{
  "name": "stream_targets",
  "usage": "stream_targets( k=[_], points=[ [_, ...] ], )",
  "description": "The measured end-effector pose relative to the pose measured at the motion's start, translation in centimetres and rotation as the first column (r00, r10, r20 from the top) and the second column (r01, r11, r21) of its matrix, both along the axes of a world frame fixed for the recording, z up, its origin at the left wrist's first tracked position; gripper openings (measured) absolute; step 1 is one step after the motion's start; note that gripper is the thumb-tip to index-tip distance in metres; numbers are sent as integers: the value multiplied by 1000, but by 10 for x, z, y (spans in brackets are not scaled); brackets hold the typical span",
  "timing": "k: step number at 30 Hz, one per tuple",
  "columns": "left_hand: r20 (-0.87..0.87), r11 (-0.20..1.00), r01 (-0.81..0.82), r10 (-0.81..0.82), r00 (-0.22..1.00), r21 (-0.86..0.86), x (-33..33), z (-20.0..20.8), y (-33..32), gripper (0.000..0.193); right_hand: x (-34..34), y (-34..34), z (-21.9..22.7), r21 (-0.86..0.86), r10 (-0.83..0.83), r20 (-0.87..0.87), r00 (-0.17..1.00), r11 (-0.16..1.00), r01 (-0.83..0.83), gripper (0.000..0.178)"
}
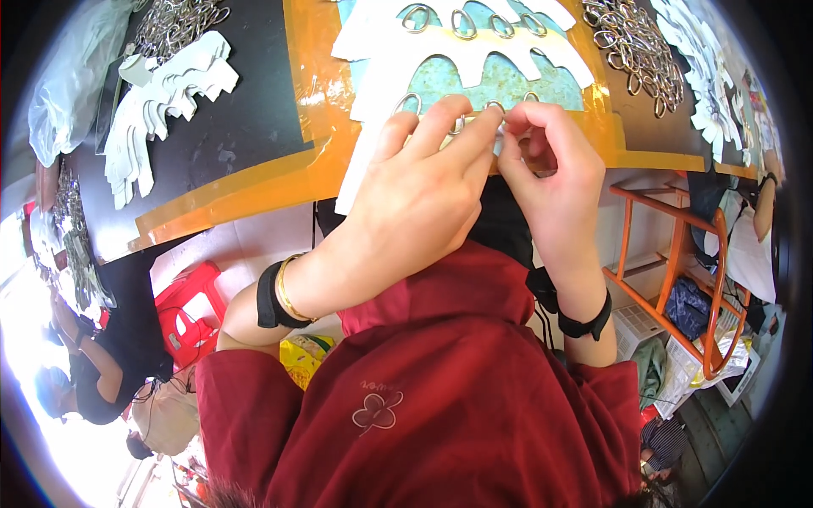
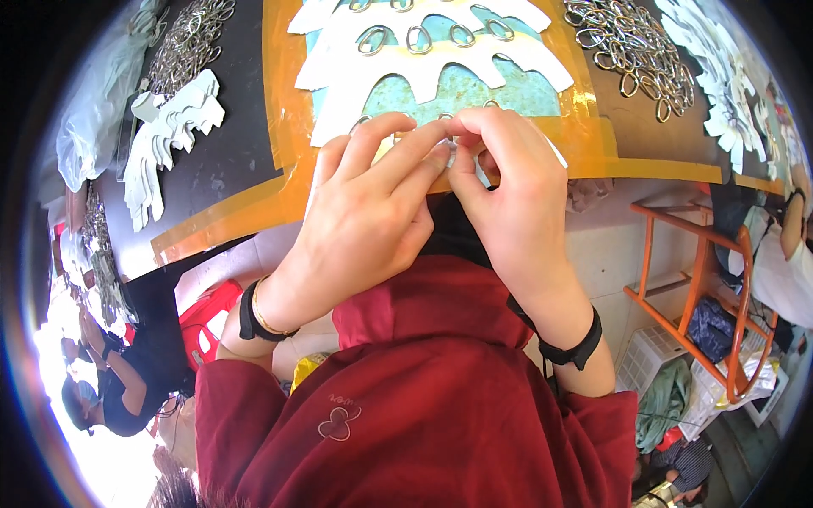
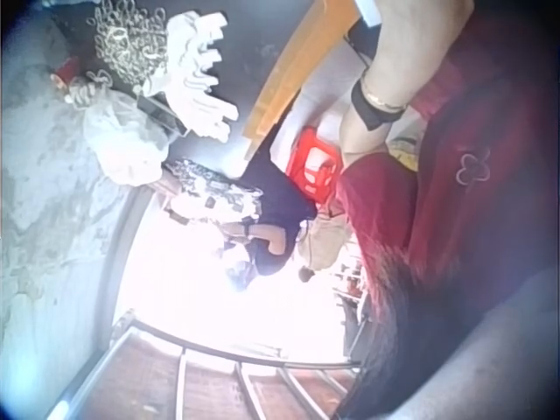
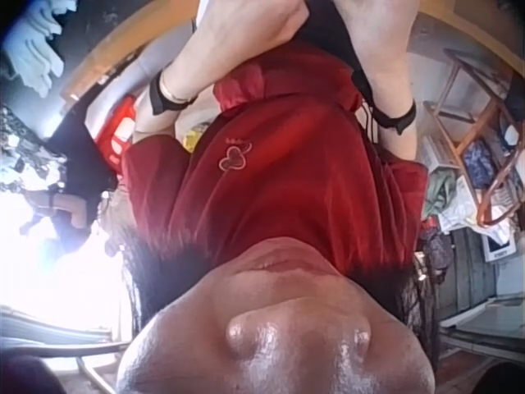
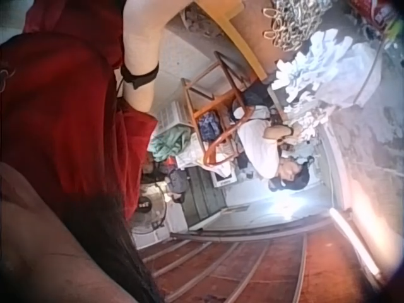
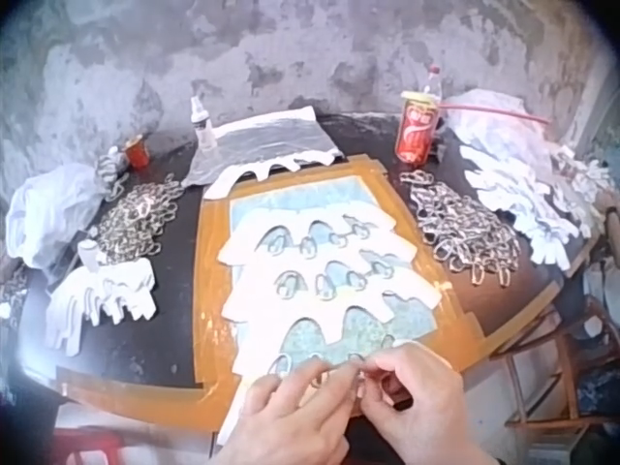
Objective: Applying adhesive to shoe upper components with a brush and attaching eyelet rings.
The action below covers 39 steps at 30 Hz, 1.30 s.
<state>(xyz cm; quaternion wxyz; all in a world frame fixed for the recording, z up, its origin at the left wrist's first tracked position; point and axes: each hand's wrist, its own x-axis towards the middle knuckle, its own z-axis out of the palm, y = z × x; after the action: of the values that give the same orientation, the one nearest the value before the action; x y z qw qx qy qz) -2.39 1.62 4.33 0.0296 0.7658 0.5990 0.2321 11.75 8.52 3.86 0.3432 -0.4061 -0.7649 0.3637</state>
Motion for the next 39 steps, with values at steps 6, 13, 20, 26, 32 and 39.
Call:
stream_targets(
  k=[6, 13, 20, 26, 32, 39],
  points=[
    [15, 1000, 16, -15, 1000, -10, -2, 0, 0, 37, 6, 2, -11, 118, 5, -15, 1000, 993, -3, 24],
    [-21, 998, 66, -66, 998, -12, -5, -4, 1, 37, 10, 6, -9, 71, 10, -2, 1000, 997, -10, 21],
    [15, 997, 68, -68, 998, -25, -7, -5, 2, 38, 11, 16, 11, 431, -46, 202, 978, 901, -47, 20],
    [83, 996, 83, -80, 993, -41, -11, -3, 3, 35, 9, 26, 5, 210, 75, 250, 965, 969, -129, 22],
    [115, 996, 83, -79, 990, -33, -11, -2, 4, 25, 8, 30, 9, 221, 135, 310, 941, 953, -209, 16],
    [104, 998, 46, -42, 994, -31, -11, -1, 4, 24, 4, 25, 7, 265, 112, 346, 931, 941, -212, 11]
  ],
)
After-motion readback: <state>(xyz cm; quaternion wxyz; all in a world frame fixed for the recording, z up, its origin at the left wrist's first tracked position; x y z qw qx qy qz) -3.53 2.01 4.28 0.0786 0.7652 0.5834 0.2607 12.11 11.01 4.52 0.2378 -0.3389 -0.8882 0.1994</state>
